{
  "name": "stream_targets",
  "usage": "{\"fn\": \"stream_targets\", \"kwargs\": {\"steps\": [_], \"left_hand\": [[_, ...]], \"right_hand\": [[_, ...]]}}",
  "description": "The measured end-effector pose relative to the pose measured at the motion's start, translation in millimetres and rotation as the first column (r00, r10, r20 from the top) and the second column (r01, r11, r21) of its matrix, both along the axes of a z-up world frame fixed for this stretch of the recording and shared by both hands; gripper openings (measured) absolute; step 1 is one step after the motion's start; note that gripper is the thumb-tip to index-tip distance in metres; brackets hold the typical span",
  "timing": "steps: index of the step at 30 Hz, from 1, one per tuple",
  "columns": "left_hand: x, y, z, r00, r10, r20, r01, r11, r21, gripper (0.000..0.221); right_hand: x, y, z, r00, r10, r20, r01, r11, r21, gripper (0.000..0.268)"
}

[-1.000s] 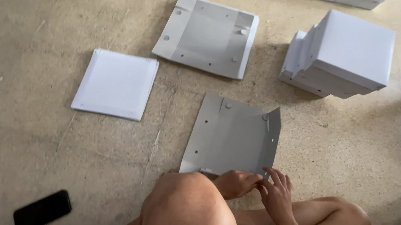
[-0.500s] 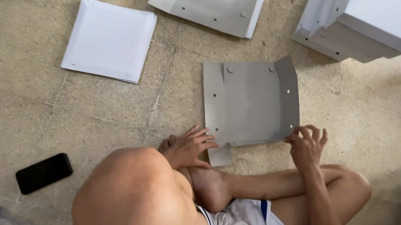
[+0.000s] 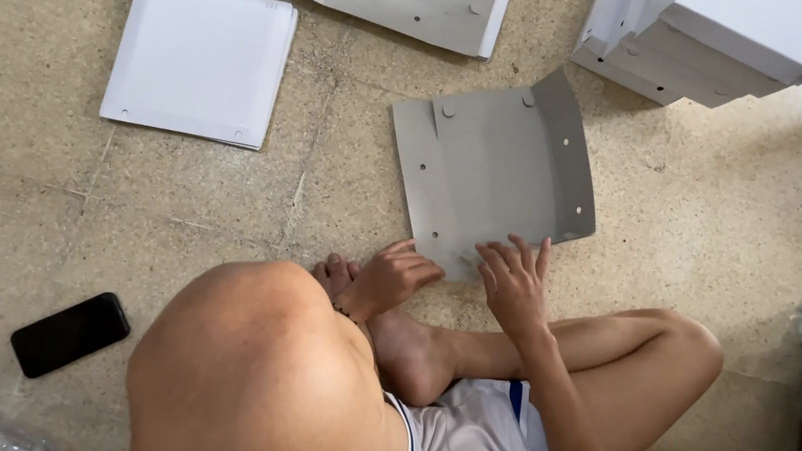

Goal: Manually folding flat cardboard sheets into boxes and stacking them on the floor.

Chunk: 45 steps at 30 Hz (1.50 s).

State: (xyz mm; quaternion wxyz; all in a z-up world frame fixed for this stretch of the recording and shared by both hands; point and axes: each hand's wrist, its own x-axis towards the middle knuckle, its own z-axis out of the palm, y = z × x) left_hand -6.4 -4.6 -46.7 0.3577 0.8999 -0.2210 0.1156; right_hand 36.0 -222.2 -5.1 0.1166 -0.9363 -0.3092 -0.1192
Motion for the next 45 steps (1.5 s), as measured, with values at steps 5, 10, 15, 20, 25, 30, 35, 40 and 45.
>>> {"fn": "stream_targets", "kwargs": {"steps": [5,10,15,20,25,30,35,40,45], "left_hand": [[2,4,28,1.0,0.022,0.011,-0.02,0.986,-0.168,0.014],[1,-4,46,0.995,-0.013,-0.099,-0.019,0.95,-0.313,0.015],[-3,-4,50,0.986,0.062,-0.157,-0.119,0.915,-0.385,0.015],[10,-8,65,0.978,0.038,-0.204,-0.121,0.901,-0.416,0.018],[23,-11,63,0.961,-0.033,-0.274,-0.058,0.947,-0.317,0.02],[46,-24,49,0.943,-0.104,-0.317,0.041,0.979,-0.199,0.02],[60,-35,63,0.95,-0.108,-0.293,0.058,0.983,-0.176,0.022],[71,-49,44,0.962,-0.148,-0.23,0.111,0.98,-0.166,0.018],[70,-48,54,0.95,-0.194,-0.244,0.149,0.97,-0.192,0.018]], "right_hand": [[-7,-4,0,0.999,-0.05,-0.004,0.05,0.978,0.204,0.006],[-11,-9,13,0.994,-0.093,-0.06,0.108,0.929,0.353,0.008],[-9,-18,19,0.989,-0.109,-0.098,0.141,0.894,0.424,0.013],[-14,-6,17,0.989,-0.131,-0.063,0.145,0.924,0.353,0.013],[-34,19,26,0.563,-0.291,-0.774,0.824,0.273,0.497,0.058],[-37,7,-23,0.294,0.208,-0.933,0.956,-0.051,0.289,0.04],[-44,11,-28,0.391,0.217,-0.894,0.92,-0.064,0.387,0.019],[-43,16,-21,0.433,0.299,-0.851,0.901,-0.179,0.395,0.012],[-41,7,-45,0.451,0.297,-0.842,0.893,-0.161,0.421,0.012]]}}
